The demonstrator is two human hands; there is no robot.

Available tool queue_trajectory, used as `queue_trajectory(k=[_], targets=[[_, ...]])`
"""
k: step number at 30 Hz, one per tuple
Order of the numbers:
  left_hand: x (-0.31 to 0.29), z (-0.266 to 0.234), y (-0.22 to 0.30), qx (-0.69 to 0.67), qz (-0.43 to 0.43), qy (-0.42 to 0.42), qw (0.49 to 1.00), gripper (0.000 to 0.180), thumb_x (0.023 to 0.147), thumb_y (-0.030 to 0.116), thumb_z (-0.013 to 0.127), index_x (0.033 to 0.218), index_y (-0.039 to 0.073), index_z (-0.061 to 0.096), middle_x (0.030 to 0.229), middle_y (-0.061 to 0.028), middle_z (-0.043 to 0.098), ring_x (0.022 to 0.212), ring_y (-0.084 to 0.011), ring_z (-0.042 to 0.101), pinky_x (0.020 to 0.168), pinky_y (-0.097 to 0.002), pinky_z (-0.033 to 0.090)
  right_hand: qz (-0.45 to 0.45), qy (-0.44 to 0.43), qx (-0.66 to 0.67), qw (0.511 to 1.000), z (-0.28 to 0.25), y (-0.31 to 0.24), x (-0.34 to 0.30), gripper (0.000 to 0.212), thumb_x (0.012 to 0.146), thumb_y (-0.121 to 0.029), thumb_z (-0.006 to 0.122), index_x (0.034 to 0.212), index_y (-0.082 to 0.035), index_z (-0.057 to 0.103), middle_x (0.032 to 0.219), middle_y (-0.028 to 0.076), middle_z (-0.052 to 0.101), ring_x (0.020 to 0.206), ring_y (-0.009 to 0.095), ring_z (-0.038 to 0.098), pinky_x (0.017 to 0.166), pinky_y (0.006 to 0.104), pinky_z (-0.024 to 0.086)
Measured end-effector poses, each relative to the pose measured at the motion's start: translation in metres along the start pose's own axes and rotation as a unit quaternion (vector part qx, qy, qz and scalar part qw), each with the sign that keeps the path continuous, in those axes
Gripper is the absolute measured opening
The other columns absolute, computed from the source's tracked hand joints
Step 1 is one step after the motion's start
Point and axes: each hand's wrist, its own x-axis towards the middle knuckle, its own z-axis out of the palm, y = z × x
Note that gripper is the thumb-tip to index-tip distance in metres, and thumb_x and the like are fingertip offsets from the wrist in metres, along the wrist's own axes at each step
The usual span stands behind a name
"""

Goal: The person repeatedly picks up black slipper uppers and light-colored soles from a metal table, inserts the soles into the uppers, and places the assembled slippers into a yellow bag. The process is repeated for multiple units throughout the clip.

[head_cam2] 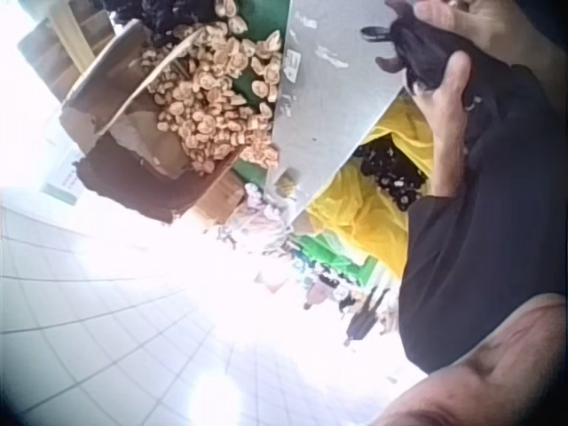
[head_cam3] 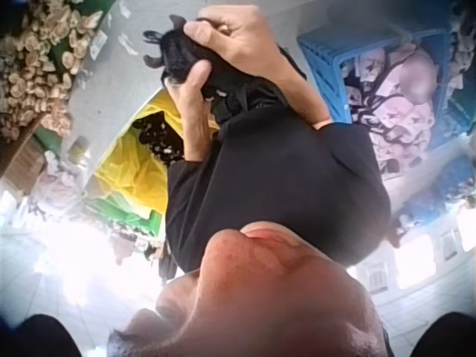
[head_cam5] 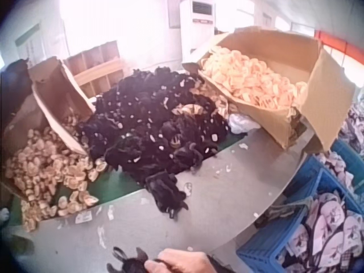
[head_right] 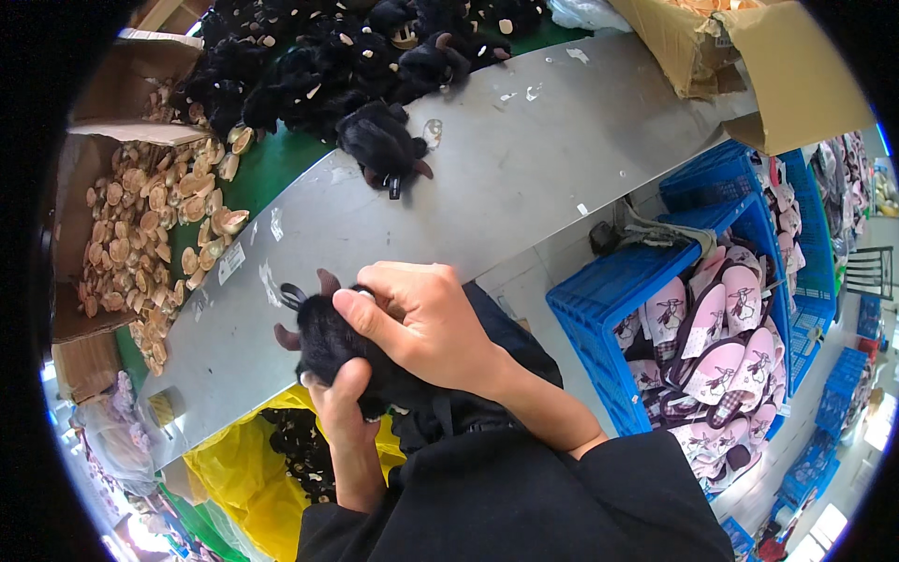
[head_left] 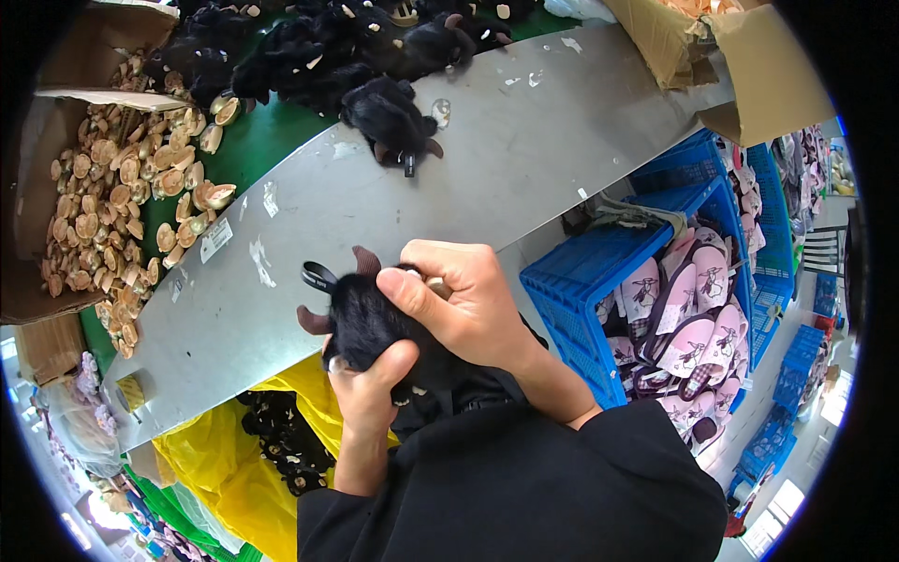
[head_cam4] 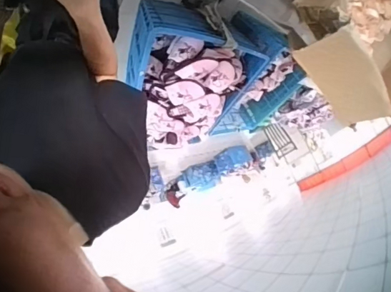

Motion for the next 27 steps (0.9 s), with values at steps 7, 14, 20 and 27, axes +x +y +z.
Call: queue_trajectory(k=[7,14,20,27], targets=[[0.003,0.006,0.006,0.021,0.014,0.054,0.998,0.056,0.089,0.018,0.075,0.136,-0.004,0.055,0.128,-0.0138,0.065,0.116,-0.0264,0.066,0.103,-0.0380,0.053,-0.026,-0.008,-0.008,1.000,-0.002,0.001,-0.003,0.033,0.100,-0.030,0.068,0.085,0.000,0.064,0.068,0.010,0.059,0.055,0.015,0.055,0.052,0.0275,0.042],[-0.006,0.006,0.004,0.003,0.045,0.026,0.999,0.072,0.083,0.021,0.081,0.140,-0.008,0.048,0.136,-0.0164,0.059,0.124,-0.0294,0.061,0.110,-0.0409,0.047,-0.042,0.010,0.032,0.999,0.003,0.003,-0.005,0.029,0.098,-0.021,0.072,0.082,0.001,0.063,0.066,0.002,0.051,0.058,0.007,0.039,0.052,0.0269,0.032],[-0.009,0.001,0.000,-0.006,0.018,0.041,0.999,0.085,0.082,0.027,0.082,0.149,-0.002,0.037,0.141,-0.0166,0.054,0.130,-0.0317,0.057,0.113,-0.0439,0.046,-0.083,0.032,0.015,0.996,0.006,0.006,-0.003,0.025,0.096,-0.017,0.073,0.083,0.003,0.064,0.067,0.004,0.053,0.057,0.009,0.041,0.053,0.0276,0.034],[-0.007,-0.010,-0.004,0.032,0.019,0.046,0.998,0.084,0.086,0.030,0.080,0.151,-0.001,0.036,0.141,-0.0161,0.055,0.133,-0.0310,0.055,0.112,-0.0429,0.048,-0.050,0.036,0.027,0.998,0.005,0.007,-0.002,0.024,0.096,-0.016,0.073,0.084,0.003,0.063,0.068,0.005,0.053,0.059,0.010,0.044,0.054,0.0277,0.035]])
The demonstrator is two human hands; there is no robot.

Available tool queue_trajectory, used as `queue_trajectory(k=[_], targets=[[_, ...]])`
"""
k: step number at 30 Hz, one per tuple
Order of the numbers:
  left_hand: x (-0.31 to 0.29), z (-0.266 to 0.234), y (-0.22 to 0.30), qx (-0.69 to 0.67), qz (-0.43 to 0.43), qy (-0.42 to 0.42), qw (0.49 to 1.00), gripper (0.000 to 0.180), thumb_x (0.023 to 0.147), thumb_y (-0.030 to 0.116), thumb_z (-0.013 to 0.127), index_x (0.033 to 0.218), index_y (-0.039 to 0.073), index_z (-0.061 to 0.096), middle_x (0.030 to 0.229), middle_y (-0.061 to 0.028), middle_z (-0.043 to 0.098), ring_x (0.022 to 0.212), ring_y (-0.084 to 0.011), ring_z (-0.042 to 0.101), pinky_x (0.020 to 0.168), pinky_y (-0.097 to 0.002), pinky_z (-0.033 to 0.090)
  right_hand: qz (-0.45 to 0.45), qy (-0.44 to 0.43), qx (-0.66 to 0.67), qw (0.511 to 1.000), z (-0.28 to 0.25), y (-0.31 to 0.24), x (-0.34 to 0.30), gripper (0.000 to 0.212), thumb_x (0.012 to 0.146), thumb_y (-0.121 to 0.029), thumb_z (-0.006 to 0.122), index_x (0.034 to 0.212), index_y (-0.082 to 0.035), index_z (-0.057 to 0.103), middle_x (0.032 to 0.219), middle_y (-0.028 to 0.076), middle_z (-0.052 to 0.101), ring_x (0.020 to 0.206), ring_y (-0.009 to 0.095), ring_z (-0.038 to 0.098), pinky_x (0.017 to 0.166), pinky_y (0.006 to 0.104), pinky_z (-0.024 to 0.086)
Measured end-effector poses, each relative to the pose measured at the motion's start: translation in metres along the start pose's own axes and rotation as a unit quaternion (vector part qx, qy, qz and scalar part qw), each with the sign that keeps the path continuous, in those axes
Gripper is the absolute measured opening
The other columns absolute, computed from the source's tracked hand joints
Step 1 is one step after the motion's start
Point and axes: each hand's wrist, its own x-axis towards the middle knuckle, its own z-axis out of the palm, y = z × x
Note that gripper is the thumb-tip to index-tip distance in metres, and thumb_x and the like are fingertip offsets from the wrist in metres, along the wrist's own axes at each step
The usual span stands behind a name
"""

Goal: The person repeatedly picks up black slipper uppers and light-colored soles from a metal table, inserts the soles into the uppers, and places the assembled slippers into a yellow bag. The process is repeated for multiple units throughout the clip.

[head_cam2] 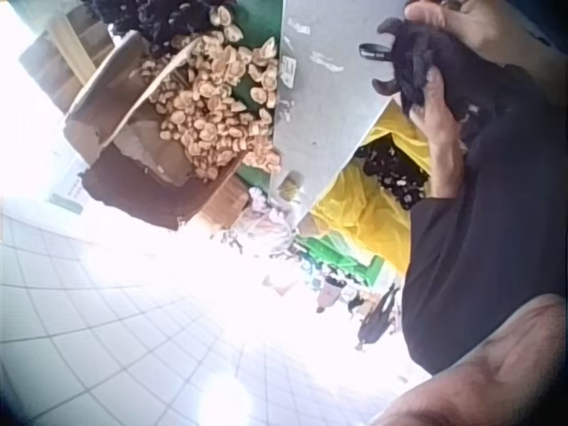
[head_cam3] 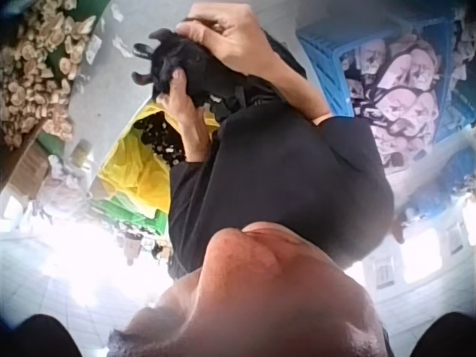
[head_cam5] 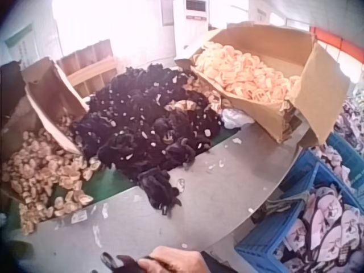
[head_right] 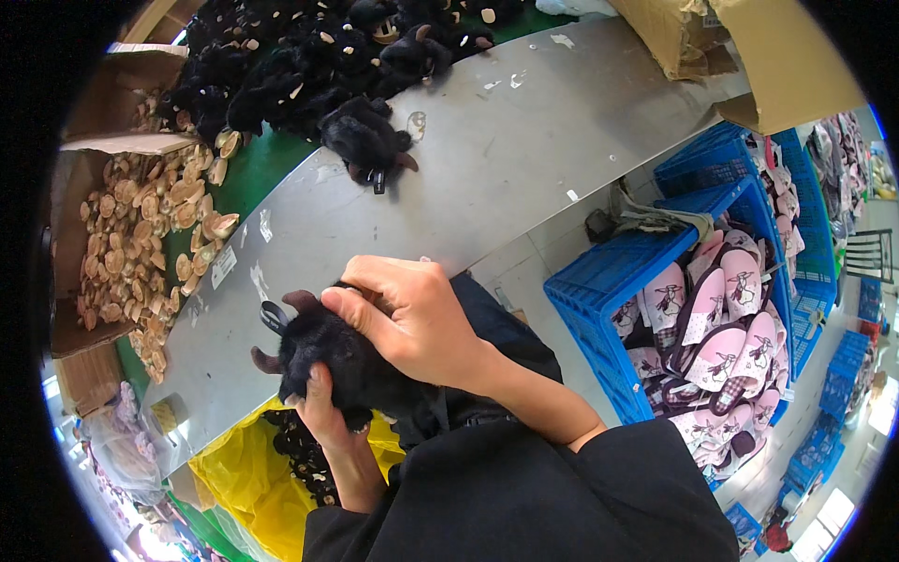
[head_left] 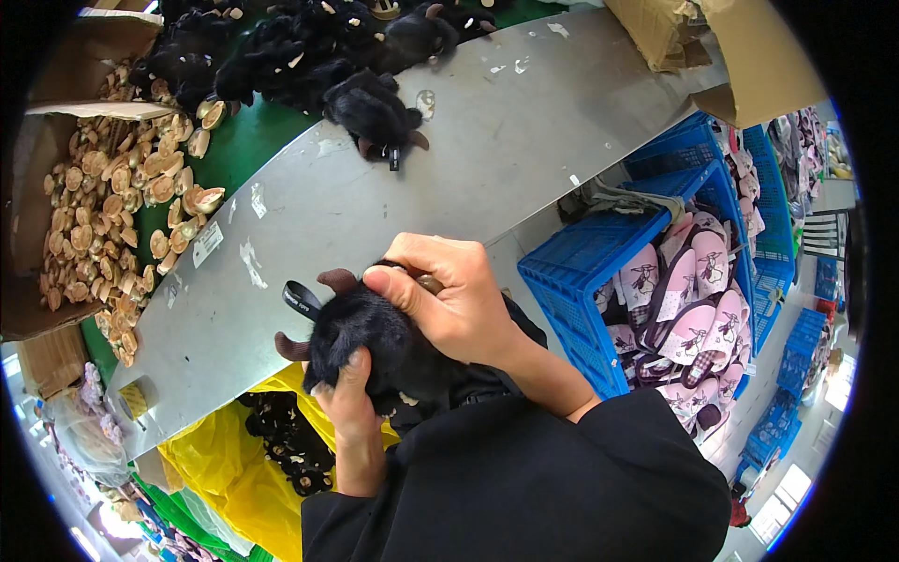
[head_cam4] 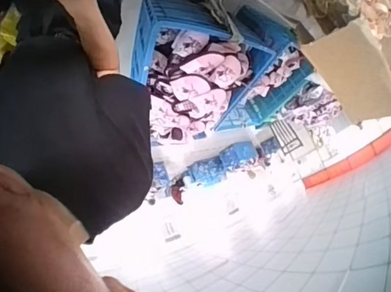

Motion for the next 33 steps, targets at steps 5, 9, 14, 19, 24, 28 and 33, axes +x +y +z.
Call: queue_trajectory(k=[5,9,14,19,24,28,33], targets=[[-0.006,-0.018,-0.014,0.057,0.029,-0.012,0.998,0.084,0.088,0.029,0.081,0.152,-0.003,0.036,0.143,-0.0132,0.054,0.127,-0.0255,0.058,0.105,-0.0384,0.051,-0.027,-0.013,-0.015,0.999,-0.001,0.000,-0.001,0.022,0.095,-0.013,0.072,0.082,0.002,0.062,0.068,0.007,0.054,0.060,0.014,0.046,0.056,0.0289,0.038],[0.003,-0.027,-0.006,0.023,-0.029,-0.125,0.992,0.079,0.078,0.022,0.088,0.141,-0.004,0.047,0.122,-0.0148,0.066,0.105,-0.0233,0.068,0.096,-0.0352,0.055,-0.066,-0.014,-0.011,0.998,0.002,0.005,-0.001,0.020,0.095,-0.010,0.071,0.082,0.002,0.062,0.070,0.008,0.056,0.060,0.018,0.051,0.057,0.0300,0.040],[0.006,-0.014,0.005,0.031,-0.083,-0.119,0.989,0.081,0.073,0.013,0.089,0.140,-0.005,0.047,0.118,-0.0138,0.066,0.105,-0.0230,0.069,0.094,-0.0339,0.056,-0.098,0.005,-0.008,0.995,0.002,0.011,-0.002,0.019,0.095,-0.010,0.071,0.083,0.002,0.063,0.071,0.008,0.058,0.061,0.019,0.055,0.057,0.0300,0.041],[0.013,-0.032,0.007,0.053,-0.071,-0.183,0.979,0.071,0.073,-0.003,0.080,0.138,-0.006,0.052,0.123,-0.0140,0.068,0.116,-0.0233,0.065,0.107,-0.0373,0.046,-0.086,-0.019,-0.025,0.996,0.001,0.022,-0.001,0.021,0.095,-0.011,0.071,0.081,0.003,0.064,0.071,0.008,0.060,0.062,0.018,0.056,0.058,0.0292,0.042],[0.022,-0.014,0.029,0.116,-0.093,-0.211,0.966,0.044,0.074,-0.001,0.084,0.115,-0.003,0.068,0.106,-0.0084,0.071,0.099,-0.0167,0.068,0.090,-0.0306,0.052,-0.062,-0.023,-0.007,0.998,0.004,0.041,-0.005,0.019,0.095,-0.011,0.071,0.082,0.001,0.064,0.074,0.009,0.060,0.063,0.020,0.057,0.057,0.0299,0.043],[0.022,-0.002,0.015,0.254,-0.036,-0.123,0.959,0.034,0.076,0.008,0.091,0.101,0.000,0.069,0.085,0.0006,0.068,0.080,-0.0080,0.064,0.072,-0.0248,0.051,-0.059,-0.021,-0.045,0.997,0.004,0.042,-0.008,0.016,0.093,-0.011,0.072,0.085,0.000,0.063,0.076,0.012,0.060,0.064,0.022,0.058,0.059,0.0309,0.045],[0.015,-0.007,-0.013,0.096,-0.055,0.043,0.993,0.037,0.085,0.003,0.081,0.119,0.000,0.066,0.110,-0.0035,0.068,0.099,-0.0108,0.062,0.091,-0.0261,0.049,0.010,-0.003,-0.029,1.000,0.005,0.031,-0.005,0.018,0.090,-0.010,0.076,0.083,-0.002,0.062,0.072,0.006,0.054,0.063,0.012,0.054,0.058,0.0284,0.043]])
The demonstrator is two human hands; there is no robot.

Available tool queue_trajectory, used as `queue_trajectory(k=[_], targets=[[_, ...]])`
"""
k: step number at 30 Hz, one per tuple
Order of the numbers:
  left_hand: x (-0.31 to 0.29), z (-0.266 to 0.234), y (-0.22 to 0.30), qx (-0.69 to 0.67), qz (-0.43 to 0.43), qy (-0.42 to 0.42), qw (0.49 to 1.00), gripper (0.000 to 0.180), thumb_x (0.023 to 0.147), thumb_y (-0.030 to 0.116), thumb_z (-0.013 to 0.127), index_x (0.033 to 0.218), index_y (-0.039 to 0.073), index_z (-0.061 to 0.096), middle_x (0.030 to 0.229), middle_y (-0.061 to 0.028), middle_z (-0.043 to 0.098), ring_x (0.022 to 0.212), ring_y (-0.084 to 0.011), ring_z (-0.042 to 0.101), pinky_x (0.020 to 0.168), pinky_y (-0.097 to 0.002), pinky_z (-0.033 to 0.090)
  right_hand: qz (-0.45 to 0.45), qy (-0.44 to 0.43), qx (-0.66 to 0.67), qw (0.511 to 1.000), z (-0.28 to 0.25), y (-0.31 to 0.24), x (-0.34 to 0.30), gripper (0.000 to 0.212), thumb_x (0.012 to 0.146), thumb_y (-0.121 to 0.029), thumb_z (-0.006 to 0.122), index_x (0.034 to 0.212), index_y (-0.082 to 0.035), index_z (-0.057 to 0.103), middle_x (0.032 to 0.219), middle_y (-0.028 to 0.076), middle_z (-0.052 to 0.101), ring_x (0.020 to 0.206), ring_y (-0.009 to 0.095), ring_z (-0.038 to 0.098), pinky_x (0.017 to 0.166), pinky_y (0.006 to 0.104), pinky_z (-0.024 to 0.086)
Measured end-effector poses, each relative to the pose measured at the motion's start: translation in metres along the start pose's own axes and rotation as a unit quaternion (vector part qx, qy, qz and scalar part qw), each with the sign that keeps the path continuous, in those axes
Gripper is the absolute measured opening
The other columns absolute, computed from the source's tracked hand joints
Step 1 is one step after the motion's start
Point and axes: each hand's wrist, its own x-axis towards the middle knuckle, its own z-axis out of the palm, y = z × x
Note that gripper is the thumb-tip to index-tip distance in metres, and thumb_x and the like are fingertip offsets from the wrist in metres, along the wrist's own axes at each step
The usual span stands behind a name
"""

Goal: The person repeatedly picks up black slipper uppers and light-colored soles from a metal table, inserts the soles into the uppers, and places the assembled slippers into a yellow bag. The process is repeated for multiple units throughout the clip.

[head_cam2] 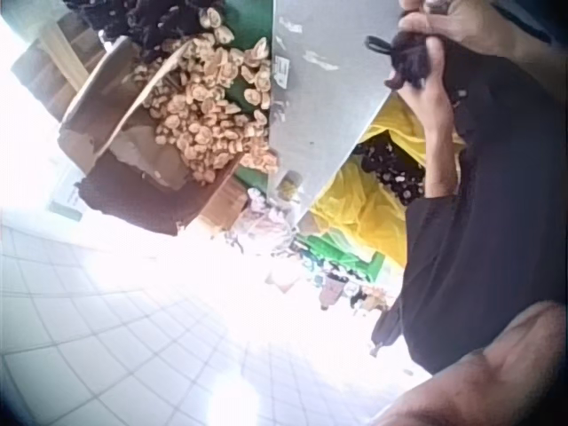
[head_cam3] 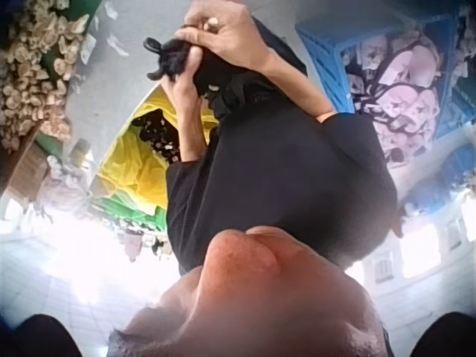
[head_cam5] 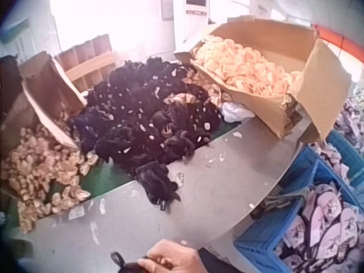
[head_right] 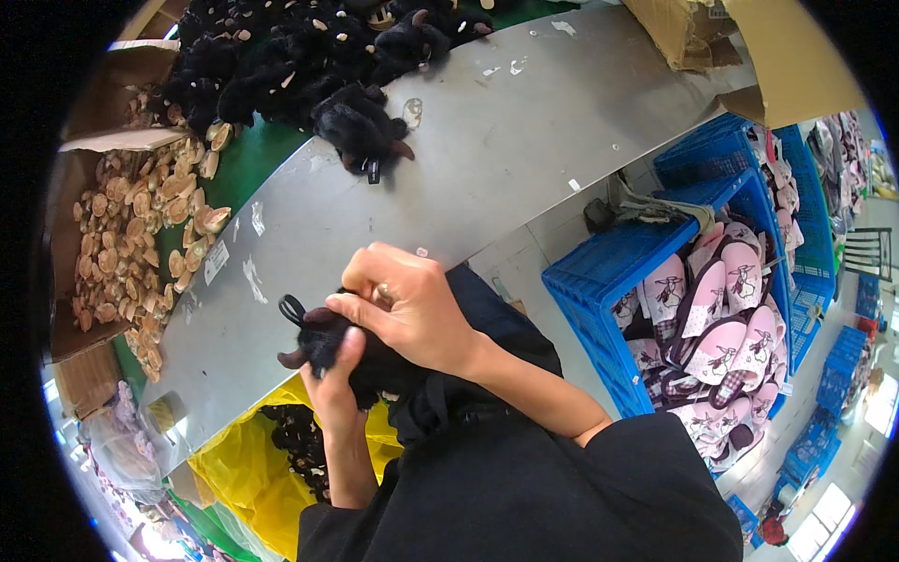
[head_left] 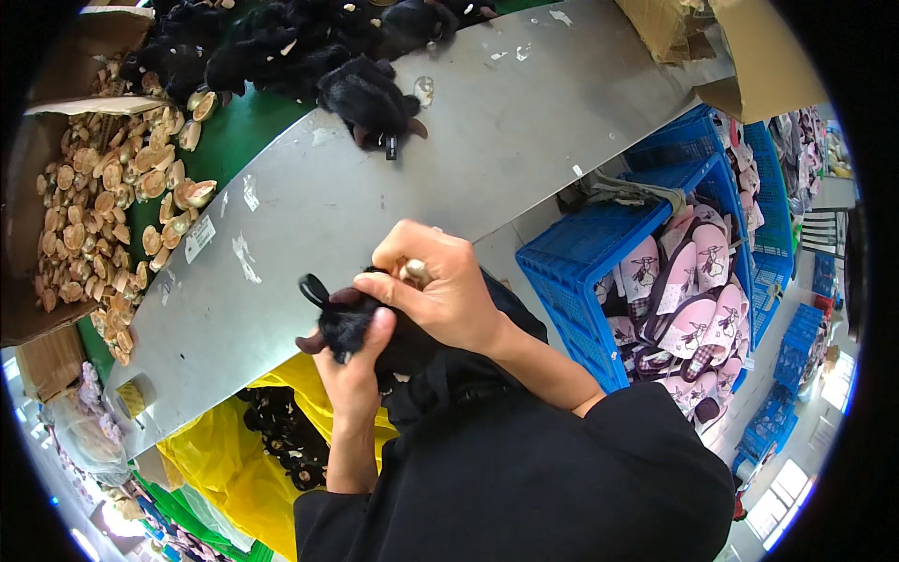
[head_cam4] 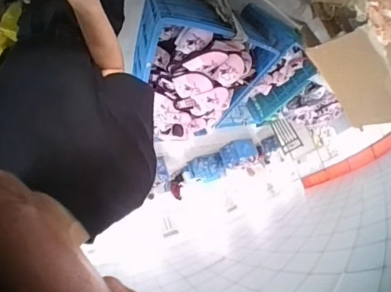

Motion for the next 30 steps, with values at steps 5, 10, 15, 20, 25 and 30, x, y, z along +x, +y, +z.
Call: queue_trajectory(k=[5,10,15,20,25,30], targets=[[0.003,0.000,0.004,-0.074,0.049,0.012,0.996,0.035,0.098,0.002,0.067,0.133,0.000,0.060,0.120,-0.0119,0.069,0.100,-0.0167,0.067,0.091,-0.0295,0.053,-0.022,0.054,0.391,0.919,0.001,-0.013,-0.009,0.043,0.110,-0.045,0.041,0.114,-0.003,0.048,0.078,0.010,0.061,0.050,0.014,0.060,0.045,0.0214,0.042],[0.000,0.010,0.009,-0.090,0.052,-0.010,0.995,0.037,0.103,0.014,0.061,0.135,-0.004,0.055,0.118,-0.0142,0.069,0.099,-0.0195,0.069,0.087,-0.0327,0.057,0.149,-0.051,0.409,0.899,0.002,-0.029,-0.012,0.068,0.105,-0.067,0.025,0.114,-0.004,0.046,0.064,0.009,0.058,0.040,0.013,0.050,0.037,0.0231,0.038],[-0.007,0.017,0.008,-0.052,0.080,0.010,0.995,0.039,0.103,0.006,0.059,0.141,-0.003,0.051,0.127,-0.0122,0.066,0.113,-0.0194,0.065,0.100,-0.0342,0.051,0.085,-0.045,0.268,0.959,0.000,-0.007,-0.013,0.062,0.106,-0.062,0.035,0.103,-0.003,0.052,0.060,0.006,0.051,0.044,0.010,0.051,0.044,0.0232,0.041],[-0.016,0.014,-0.003,-0.002,0.108,0.026,0.994,0.030,0.103,0.000,0.059,0.131,-0.008,0.056,0.137,-0.0117,0.060,0.118,-0.0179,0.060,0.104,-0.0327,0.046,-0.053,0.071,0.033,0.996,0.019,0.001,-0.010,0.038,0.105,-0.039,0.058,0.099,-0.001,0.059,0.079,0.006,0.056,0.058,0.007,0.053,0.054,0.0223,0.041],[-0.010,0.013,-0.013,-0.031,0.135,0.087,0.986,0.033,0.102,0.007,0.059,0.134,-0.003,0.054,0.126,-0.0131,0.066,0.113,-0.0225,0.066,0.097,-0.0358,0.055,-0.182,0.093,-0.116,0.972,0.021,0.005,-0.014,0.035,0.104,-0.032,0.060,0.109,0.001,0.071,0.095,0.011,0.061,0.075,0.016,0.063,0.062,0.0261,0.052],[-0.012,0.009,-0.013,-0.109,0.146,0.044,0.982,0.034,0.101,0.000,0.056,0.135,-0.005,0.054,0.134,-0.0152,0.061,0.121,-0.0236,0.061,0.105,-0.0378,0.049,-0.261,0.024,-0.170,0.950,0.021,-0.014,-0.015,0.067,0.091,-0.038,0.075,0.133,0.011,0.056,0.114,0.021,0.065,0.098,0.035,0.067,0.092,0.0415,0.054]])
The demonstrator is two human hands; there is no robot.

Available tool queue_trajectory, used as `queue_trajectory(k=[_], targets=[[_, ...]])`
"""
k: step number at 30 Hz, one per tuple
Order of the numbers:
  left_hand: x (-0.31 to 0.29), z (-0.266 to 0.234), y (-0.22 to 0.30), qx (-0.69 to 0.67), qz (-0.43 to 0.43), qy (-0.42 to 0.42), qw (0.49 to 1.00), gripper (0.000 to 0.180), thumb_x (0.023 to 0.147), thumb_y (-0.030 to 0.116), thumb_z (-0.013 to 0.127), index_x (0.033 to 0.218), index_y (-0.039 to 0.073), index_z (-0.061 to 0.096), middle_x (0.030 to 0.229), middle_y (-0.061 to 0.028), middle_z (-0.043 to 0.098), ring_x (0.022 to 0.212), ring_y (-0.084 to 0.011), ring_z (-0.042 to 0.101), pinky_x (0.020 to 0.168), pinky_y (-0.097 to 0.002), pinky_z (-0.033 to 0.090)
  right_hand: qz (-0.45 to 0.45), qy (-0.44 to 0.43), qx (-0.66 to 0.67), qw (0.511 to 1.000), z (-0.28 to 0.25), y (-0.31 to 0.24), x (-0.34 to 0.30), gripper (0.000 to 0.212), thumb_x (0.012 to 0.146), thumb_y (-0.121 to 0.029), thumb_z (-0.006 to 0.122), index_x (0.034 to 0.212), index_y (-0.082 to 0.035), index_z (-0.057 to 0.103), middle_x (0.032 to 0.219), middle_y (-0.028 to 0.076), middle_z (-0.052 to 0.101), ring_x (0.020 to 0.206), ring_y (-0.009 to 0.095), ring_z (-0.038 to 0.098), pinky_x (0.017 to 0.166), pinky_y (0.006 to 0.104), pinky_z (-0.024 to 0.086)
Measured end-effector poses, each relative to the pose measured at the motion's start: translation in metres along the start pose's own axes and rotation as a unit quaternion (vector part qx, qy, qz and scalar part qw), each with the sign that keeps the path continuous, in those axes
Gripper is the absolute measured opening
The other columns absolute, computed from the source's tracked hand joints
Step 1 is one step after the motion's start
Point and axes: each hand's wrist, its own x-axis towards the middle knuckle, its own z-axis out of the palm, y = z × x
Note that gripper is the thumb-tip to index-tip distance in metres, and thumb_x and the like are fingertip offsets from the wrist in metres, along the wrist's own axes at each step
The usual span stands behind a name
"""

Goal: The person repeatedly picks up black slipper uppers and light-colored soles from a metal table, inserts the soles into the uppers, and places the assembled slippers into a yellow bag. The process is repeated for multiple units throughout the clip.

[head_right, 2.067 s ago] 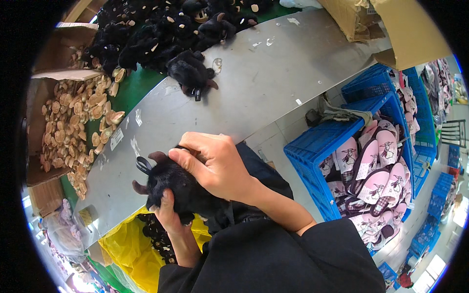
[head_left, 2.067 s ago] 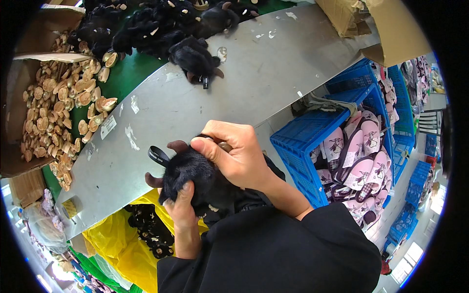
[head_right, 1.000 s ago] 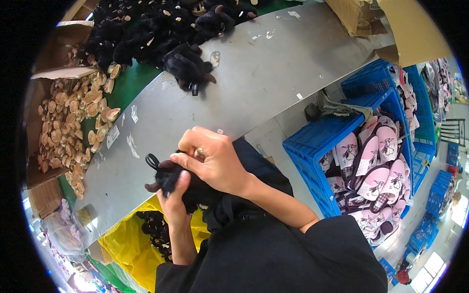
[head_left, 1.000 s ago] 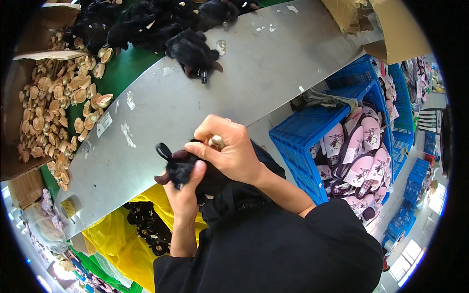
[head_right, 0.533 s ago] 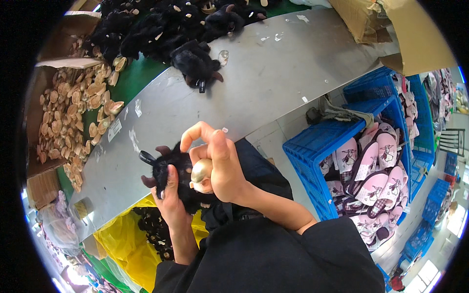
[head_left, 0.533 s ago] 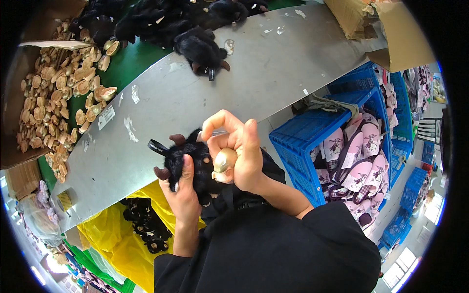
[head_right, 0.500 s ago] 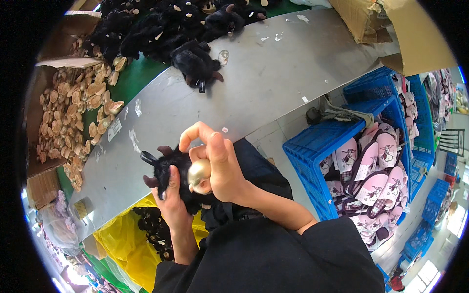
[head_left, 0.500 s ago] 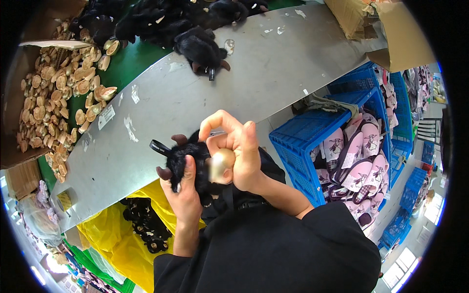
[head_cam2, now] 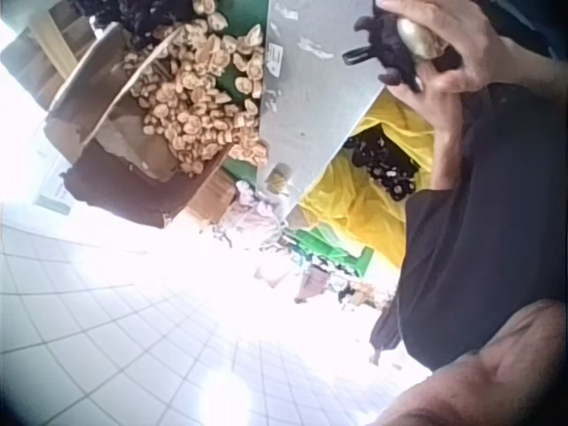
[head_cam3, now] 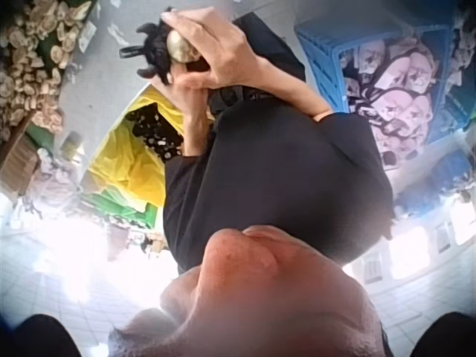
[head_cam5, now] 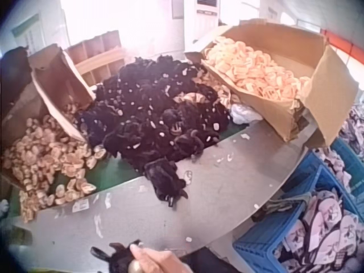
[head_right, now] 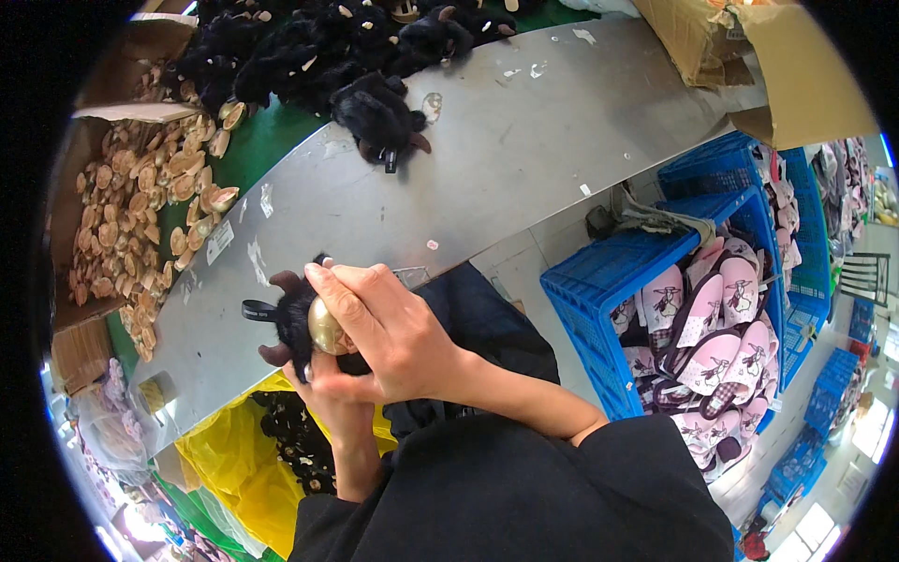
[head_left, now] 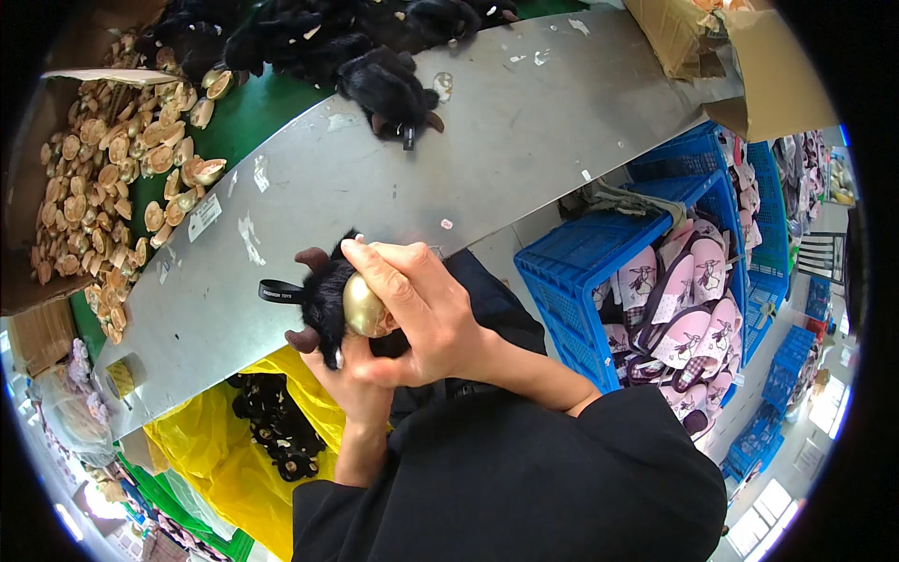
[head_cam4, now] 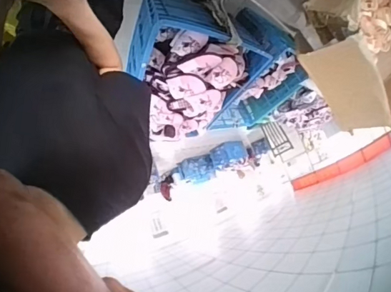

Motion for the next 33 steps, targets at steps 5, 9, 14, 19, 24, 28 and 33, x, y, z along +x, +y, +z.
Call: queue_trajectory(k=[5,9,14,19,24,28,33], targets=[[0.006,0.014,0.021,-0.015,-0.040,-0.010,0.999,0.028,0.100,-0.002,0.061,0.128,-0.004,0.060,0.130,-0.0127,0.063,0.115,-0.0211,0.062,0.104,-0.0358,0.048,0.155,0.039,0.182,0.970,-0.007,0.015,-0.005,0.059,0.109,-0.045,0.041,0.135,0.007,0.050,0.093,0.017,0.070,0.066,0.013,0.062,0.060,0.0252,0.051],[0.003,0.000,0.021,0.010,-0.033,-0.044,0.998,0.029,0.100,0.000,0.062,0.129,-0.005,0.060,0.123,-0.0119,0.067,0.109,-0.0191,0.064,0.100,-0.0333,0.050,0.283,0.028,0.436,0.854,-0.027,0.006,-0.001,0.050,0.110,-0.043,0.043,0.126,0.003,0.053,0.078,0.011,0.065,0.056,0.009,0.054,0.049,0.0208,0.042],[0.004,0.006,0.031,0.011,-0.032,-0.040,0.999,0.029,0.101,0.004,0.062,0.129,-0.004,0.059,0.119,-0.0113,0.068,0.105,-0.0188,0.066,0.096,-0.0312,0.052,0.315,-0.011,0.407,0.858,-0.022,-0.002,0.003,0.032,0.104,-0.029,0.063,0.124,-0.004,0.058,0.086,0.004,0.067,0.063,0.003,0.057,0.055,0.0175,0.045],[0.002,0.001,0.033,0.025,-0.030,-0.038,0.999,0.027,0.100,0.001,0.063,0.127,-0.004,0.062,0.119,-0.0089,0.069,0.106,-0.0167,0.065,0.097,-0.0299,0.050,0.277,-0.037,0.314,0.907,-0.022,-0.001,0.004,0.025,0.102,-0.025,0.066,0.120,-0.007,0.062,0.094,0.005,0.071,0.077,0.009,0.069,0.065,0.0215,0.054],[-0.001,-0.001,0.031,0.033,-0.021,-0.041,0.998,0.026,0.099,0.000,0.064,0.125,-0.003,0.063,0.118,-0.0081,0.069,0.105,-0.0153,0.064,0.096,-0.0297,0.050,0.127,0.002,0.165,0.978,-0.011,0.007,-0.003,0.025,0.099,-0.020,0.070,0.114,-0.002,0.061,0.095,0.011,0.071,0.078,0.017,0.072,0.069,0.0258,0.055],[-0.003,-0.003,0.032,0.113,0.024,-0.050,0.992,0.024,0.100,0.001,0.064,0.123,-0.003,0.064,0.116,-0.0082,0.069,0.104,-0.0150,0.063,0.094,-0.0287,0.049,0.024,0.043,0.084,0.995,-0.002,0.012,-0.004,0.027,0.096,-0.013,0.072,0.114,0.000,0.057,0.095,0.015,0.070,0.075,0.027,0.071,0.066,0.0319,0.056],[0.007,-0.010,0.025,0.241,0.084,-0.117,0.960,0.025,0.099,0.005,0.065,0.122,-0.006,0.063,0.112,-0.0091,0.069,0.102,-0.0153,0.063,0.093,-0.0284,0.048,-0.025,0.080,0.011,0.996,0.017,0.028,-0.013,0.038,0.087,-0.007,0.076,0.117,0.001,0.055,0.091,0.018,0.067,0.074,0.032,0.067,0.065,0.0369,0.055]])
